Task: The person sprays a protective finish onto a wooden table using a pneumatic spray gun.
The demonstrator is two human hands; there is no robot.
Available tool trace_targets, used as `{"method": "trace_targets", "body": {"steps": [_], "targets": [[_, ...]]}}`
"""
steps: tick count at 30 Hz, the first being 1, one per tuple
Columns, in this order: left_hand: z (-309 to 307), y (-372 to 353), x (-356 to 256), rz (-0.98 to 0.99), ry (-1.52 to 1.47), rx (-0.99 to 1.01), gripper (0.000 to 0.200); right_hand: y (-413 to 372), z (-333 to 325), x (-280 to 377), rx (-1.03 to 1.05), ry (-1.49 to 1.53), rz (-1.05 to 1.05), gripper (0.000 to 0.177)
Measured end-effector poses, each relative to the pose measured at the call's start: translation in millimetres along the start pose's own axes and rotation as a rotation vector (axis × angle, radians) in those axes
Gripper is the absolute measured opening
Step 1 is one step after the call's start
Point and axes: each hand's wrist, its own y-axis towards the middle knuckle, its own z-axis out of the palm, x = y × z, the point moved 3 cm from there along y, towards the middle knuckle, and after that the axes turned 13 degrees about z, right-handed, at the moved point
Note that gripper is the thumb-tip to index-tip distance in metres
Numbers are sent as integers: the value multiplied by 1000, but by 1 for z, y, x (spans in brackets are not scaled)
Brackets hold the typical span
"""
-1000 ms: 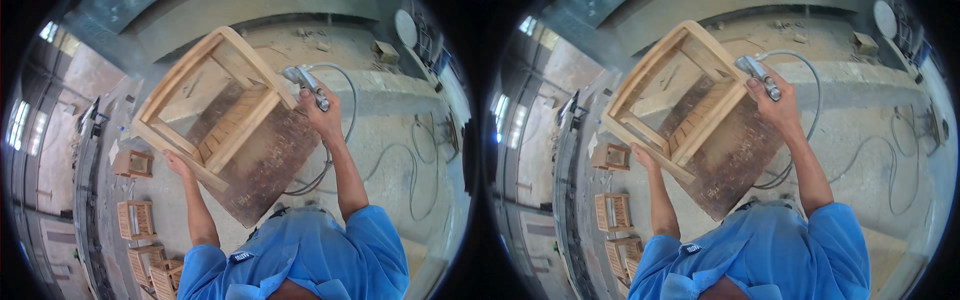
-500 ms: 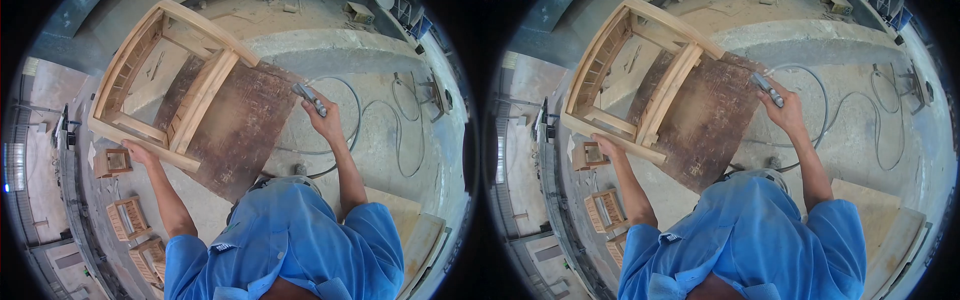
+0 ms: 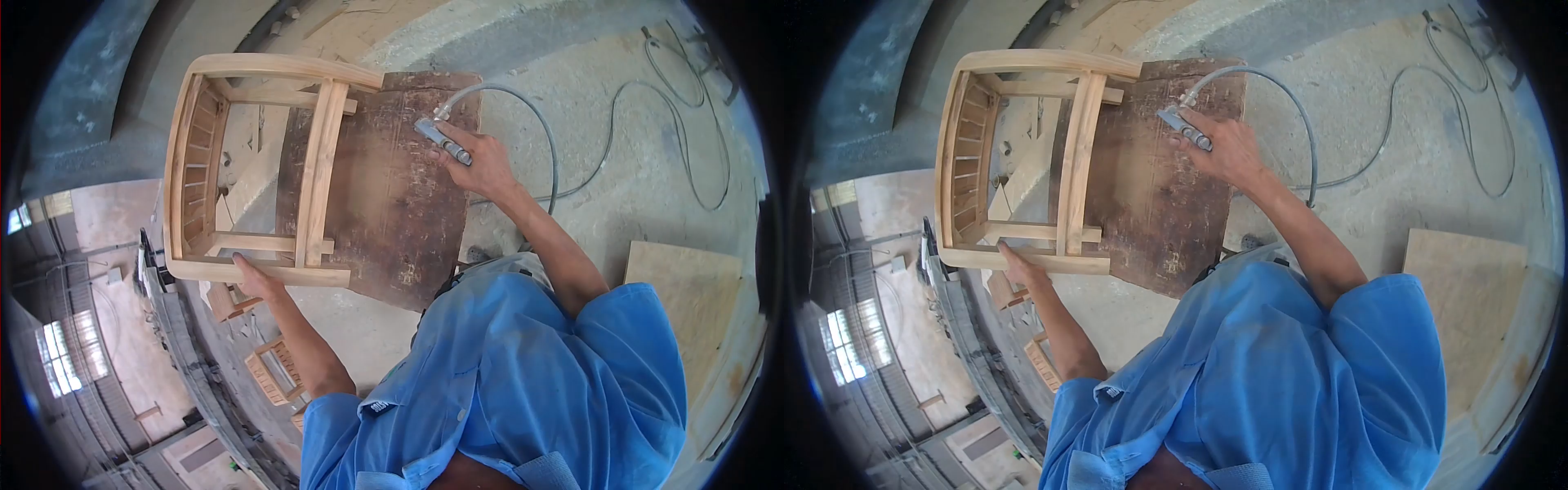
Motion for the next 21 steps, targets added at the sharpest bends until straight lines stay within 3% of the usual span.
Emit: {"method": "trace_targets", "body": {"steps": [3,8,11,14,21], "targets": [[-13,19,18,-45,81,45,67,-5,15,-17,-22,103,-35,47],[15,-35,-35,-147,215,57,79,20,57,-34,84,244,74,55],[1,2,-2,-3,336,99,84,36,83,-57,113,198,187,54],[5,-5,-3,-29,362,128,89,25,93,-80,-10,132,165,54],[12,-31,-4,3,254,176,83,-15,130,-84,389,506,68,44]]}}
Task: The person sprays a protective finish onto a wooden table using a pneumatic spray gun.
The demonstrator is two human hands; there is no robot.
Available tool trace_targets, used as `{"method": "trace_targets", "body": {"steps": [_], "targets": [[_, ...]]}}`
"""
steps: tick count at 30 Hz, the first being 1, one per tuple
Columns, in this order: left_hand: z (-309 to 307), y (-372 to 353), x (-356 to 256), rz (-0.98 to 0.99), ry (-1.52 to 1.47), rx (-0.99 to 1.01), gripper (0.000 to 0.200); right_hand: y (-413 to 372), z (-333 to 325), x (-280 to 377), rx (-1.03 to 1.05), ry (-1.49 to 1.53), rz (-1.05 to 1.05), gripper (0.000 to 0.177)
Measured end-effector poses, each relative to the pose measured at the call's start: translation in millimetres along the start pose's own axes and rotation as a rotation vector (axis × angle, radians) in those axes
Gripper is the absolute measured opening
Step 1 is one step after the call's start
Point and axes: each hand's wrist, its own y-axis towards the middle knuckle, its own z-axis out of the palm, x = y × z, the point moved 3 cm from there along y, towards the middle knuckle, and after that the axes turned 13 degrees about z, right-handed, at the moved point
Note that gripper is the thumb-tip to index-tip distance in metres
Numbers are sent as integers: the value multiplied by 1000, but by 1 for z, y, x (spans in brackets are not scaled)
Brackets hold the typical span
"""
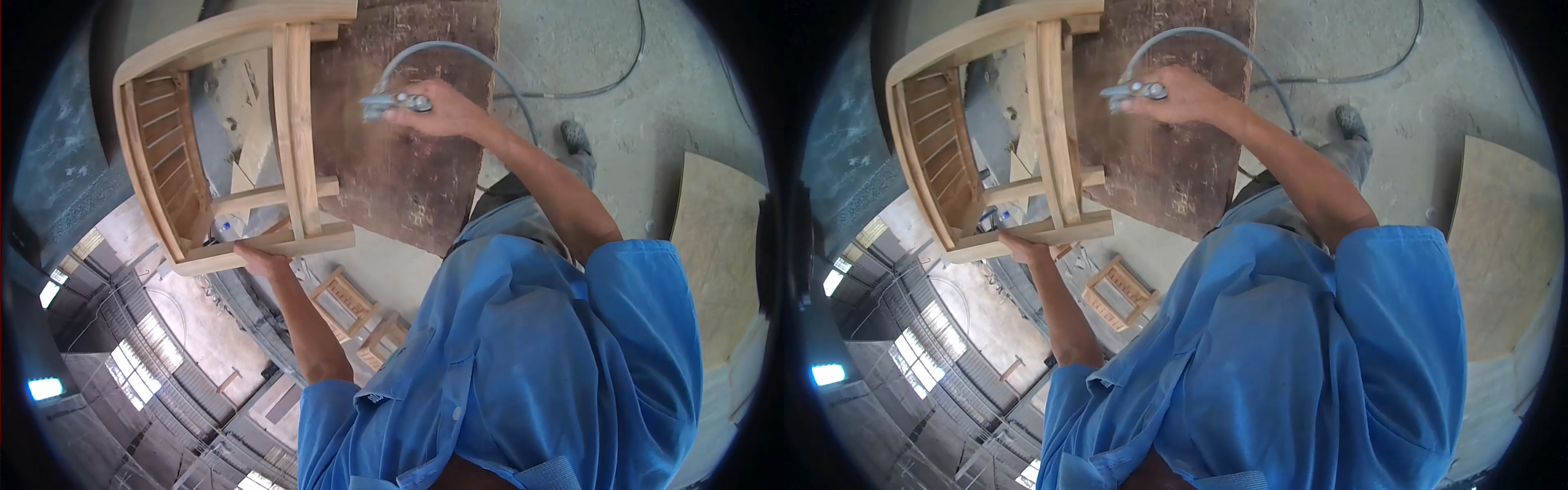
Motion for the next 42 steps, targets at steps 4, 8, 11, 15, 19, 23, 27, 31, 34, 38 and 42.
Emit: {"method": "trace_targets", "body": {"steps": [4,8,11,15,19,23,27,31,34,38,42], "targets": [[4,-3,5,3,15,24,85,-11,44,-12,255,0,133,54],[13,-13,-7,39,-23,25,86,-32,68,-24,313,-124,149,55],[9,-1,2,32,12,14,85,-46,74,-33,271,-171,162,57],[5,4,7,33,20,-10,84,-56,77,-20,305,-144,165,58],[7,-18,-12,-33,43,-26,83,-70,65,12,303,-104,1,54],[-6,6,6,13,46,-25,79,-103,55,48,393,-112,9,53],[-13,17,21,59,-16,-82,69,-127,61,86,438,-196,-9,53],[-25,16,17,51,-76,67,58,-118,42,109,256,-141,-107,52],[-41,43,7,274,-151,246,50,-104,-22,112,-69,-2,23,49],[-25,52,-14,295,-100,-7,39,-83,-87,144,-564,-140,-75,32],[-19,36,-29,308,-101,-126,41,-66,-84,172,-382,-166,48,45]]}}
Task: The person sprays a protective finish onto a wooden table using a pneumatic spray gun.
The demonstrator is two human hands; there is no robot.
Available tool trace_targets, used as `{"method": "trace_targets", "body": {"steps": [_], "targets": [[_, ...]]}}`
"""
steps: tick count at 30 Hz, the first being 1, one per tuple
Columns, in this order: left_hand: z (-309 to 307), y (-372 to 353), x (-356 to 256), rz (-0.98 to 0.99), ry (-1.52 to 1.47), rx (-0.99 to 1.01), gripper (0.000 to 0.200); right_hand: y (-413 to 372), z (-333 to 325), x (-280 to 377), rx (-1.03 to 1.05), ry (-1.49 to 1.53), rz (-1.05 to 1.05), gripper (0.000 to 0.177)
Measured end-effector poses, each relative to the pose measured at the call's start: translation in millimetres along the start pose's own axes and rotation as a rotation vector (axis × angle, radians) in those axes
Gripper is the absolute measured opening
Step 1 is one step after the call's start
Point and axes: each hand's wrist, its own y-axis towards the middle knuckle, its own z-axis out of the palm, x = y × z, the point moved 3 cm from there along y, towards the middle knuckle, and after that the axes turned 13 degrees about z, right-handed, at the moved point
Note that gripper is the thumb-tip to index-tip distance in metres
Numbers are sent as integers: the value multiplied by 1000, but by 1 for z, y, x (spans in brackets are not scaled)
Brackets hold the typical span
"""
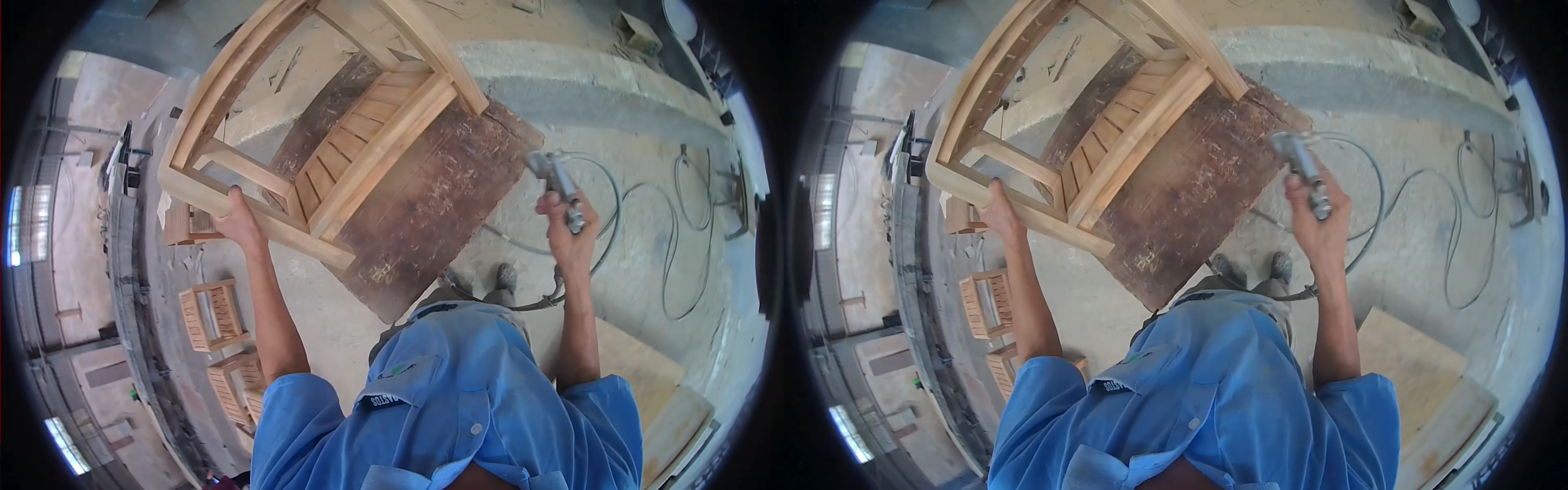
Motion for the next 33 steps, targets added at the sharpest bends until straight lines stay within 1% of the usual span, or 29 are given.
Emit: {"method": "trace_targets", "body": {"steps": [2,3,6,8,11,13,16,18,20,23,26,27,28,30,31,33], "targets": [[-3,-10,-11,-1,31,-28,41,3,30,19,64,-17,-113,44],[-4,-14,-14,0,45,-44,41,5,42,34,127,-50,-102,43],[-9,-28,-20,15,-1,-77,40,16,80,87,83,-106,-442,43],[-10,-33,-33,19,34,-100,44,26,102,124,101,-71,-454,43],[-12,-48,-42,22,17,-129,49,46,128,140,90,-97,-437,43],[-17,-54,-34,20,38,-102,53,62,142,129,92,-156,-412,43],[-12,-65,-49,112,43,-179,40,52,133,92,225,-369,-171,43],[-14,-74,-44,80,35,-167,38,39,131,58,362,-204,-165,44],[-15,-87,-37,50,47,-155,36,23,127,48,496,-88,-155,46],[-22,-100,-30,36,80,-127,33,-1,138,54,658,30,-162,50],[-28,-111,-26,13,40,-91,28,-27,147,67,821,44,-199,49],[-34,-115,-18,-13,13,-66,27,-32,149,62,946,-79,-20,51],[-40,-117,-11,-39,-12,-42,25,-38,151,58,942,-153,-44,51],[-50,-119,0,2,-3,23,21,-52,156,42,939,-301,-99,52],[-55,-121,4,22,5,52,19,-58,153,34,953,-301,-95,53],[-61,-124,7,-13,1,108,18,-62,141,5,978,-285,-82,54]]}}
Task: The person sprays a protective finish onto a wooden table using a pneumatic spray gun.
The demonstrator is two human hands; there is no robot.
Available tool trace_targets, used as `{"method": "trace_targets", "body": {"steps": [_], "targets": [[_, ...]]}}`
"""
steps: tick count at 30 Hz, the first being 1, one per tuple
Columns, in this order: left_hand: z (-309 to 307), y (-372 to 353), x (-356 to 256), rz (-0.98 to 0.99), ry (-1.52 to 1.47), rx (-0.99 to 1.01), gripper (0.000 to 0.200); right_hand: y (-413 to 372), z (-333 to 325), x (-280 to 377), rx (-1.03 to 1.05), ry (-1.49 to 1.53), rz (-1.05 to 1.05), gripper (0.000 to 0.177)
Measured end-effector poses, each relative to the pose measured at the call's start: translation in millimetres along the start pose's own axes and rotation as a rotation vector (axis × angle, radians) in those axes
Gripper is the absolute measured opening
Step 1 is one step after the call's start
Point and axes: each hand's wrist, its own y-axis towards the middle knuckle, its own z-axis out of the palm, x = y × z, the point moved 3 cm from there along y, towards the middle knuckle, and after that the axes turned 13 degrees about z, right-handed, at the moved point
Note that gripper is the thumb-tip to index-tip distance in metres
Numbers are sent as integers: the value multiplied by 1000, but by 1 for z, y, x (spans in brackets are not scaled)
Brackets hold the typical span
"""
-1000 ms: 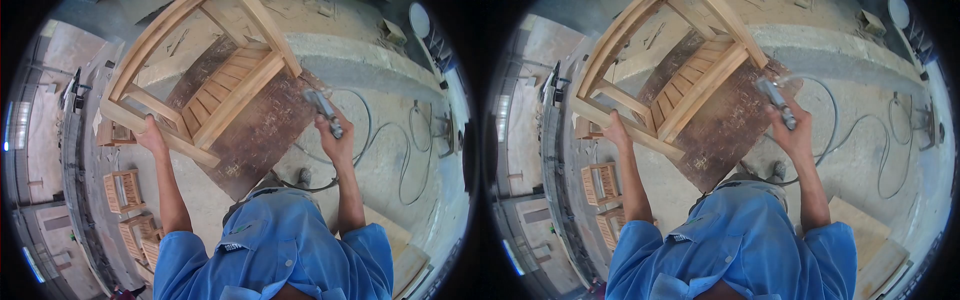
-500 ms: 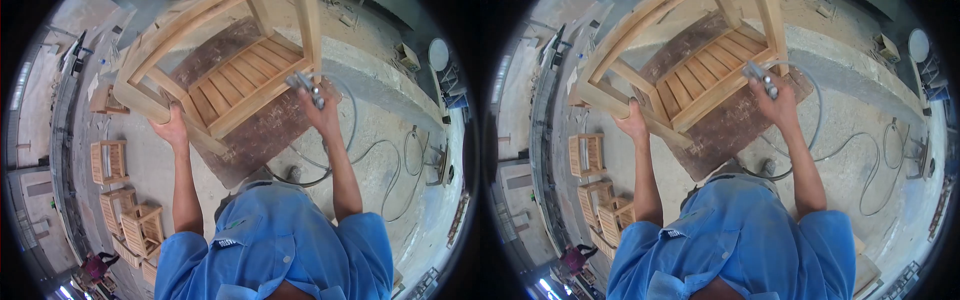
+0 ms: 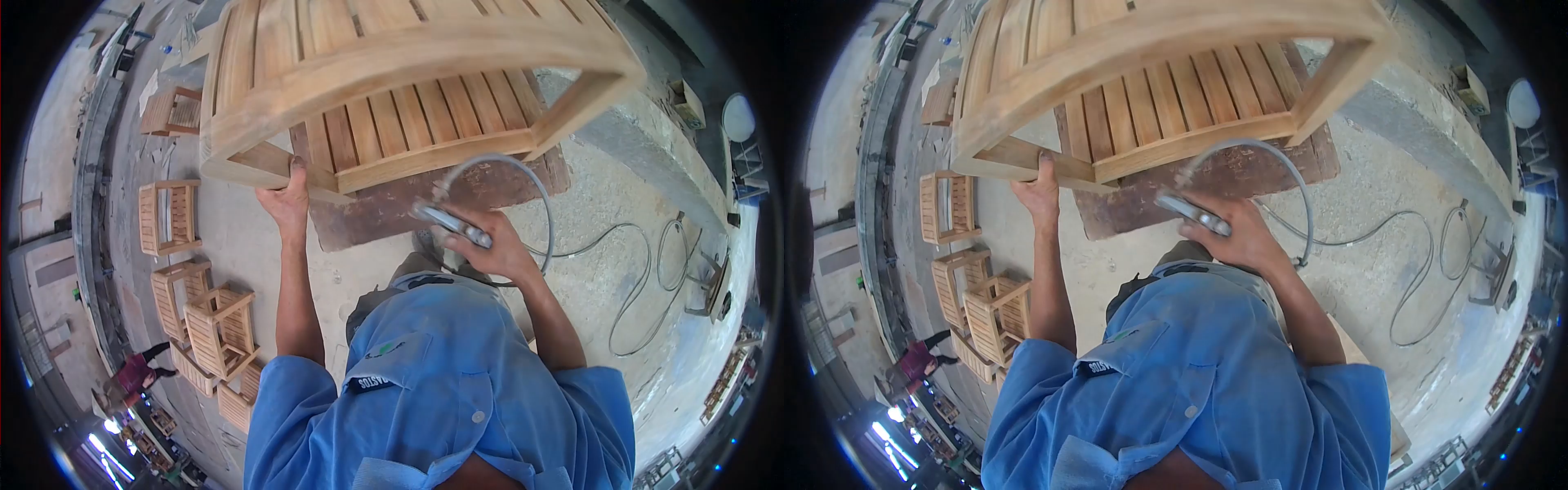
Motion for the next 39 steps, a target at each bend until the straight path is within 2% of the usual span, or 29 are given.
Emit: {"method": "trace_targets", "body": {"steps": [2,5,7,8,11,14,17,19,21,24,28,31,39], "targets": [[-6,-5,8,-25,-33,52,19,-15,-3,-22,82,25,44,56],[-25,-12,36,-76,-65,101,22,-40,-6,-35,40,-9,10,59],[-39,-13,58,-148,-11,117,24,-55,-6,-36,79,24,115,59],[-41,1,53,-111,39,158,32,-63,-4,-35,80,34,153,59],[-43,25,79,-141,-38,66,40,-86,1,-42,60,63,163,61],[-34,8,91,-186,58,-202,43,-110,-3,-38,30,57,134,66],[-7,-56,61,-176,80,-88,42,-139,-18,-39,-19,39,20,63],[25,-116,38,-184,-132,159,42,-162,-28,-47,-114,85,-8,65],[59,-147,-43,-378,-418,179,48,-185,-41,-58,-198,97,-43,66],[82,-170,-110,-439,-606,170,54,-221,-61,-67,-291,152,-89,66],[71,-171,-113,-461,-619,9,62,-256,-81,-57,-350,145,-203,64],[57,-168,-104,-445,-657,-71,55,-272,-85,-35,-320,141,-318,62],[32,-165,-101,-507,-676,9,63,-284,-72,54,-215,62,-598,59]]}}
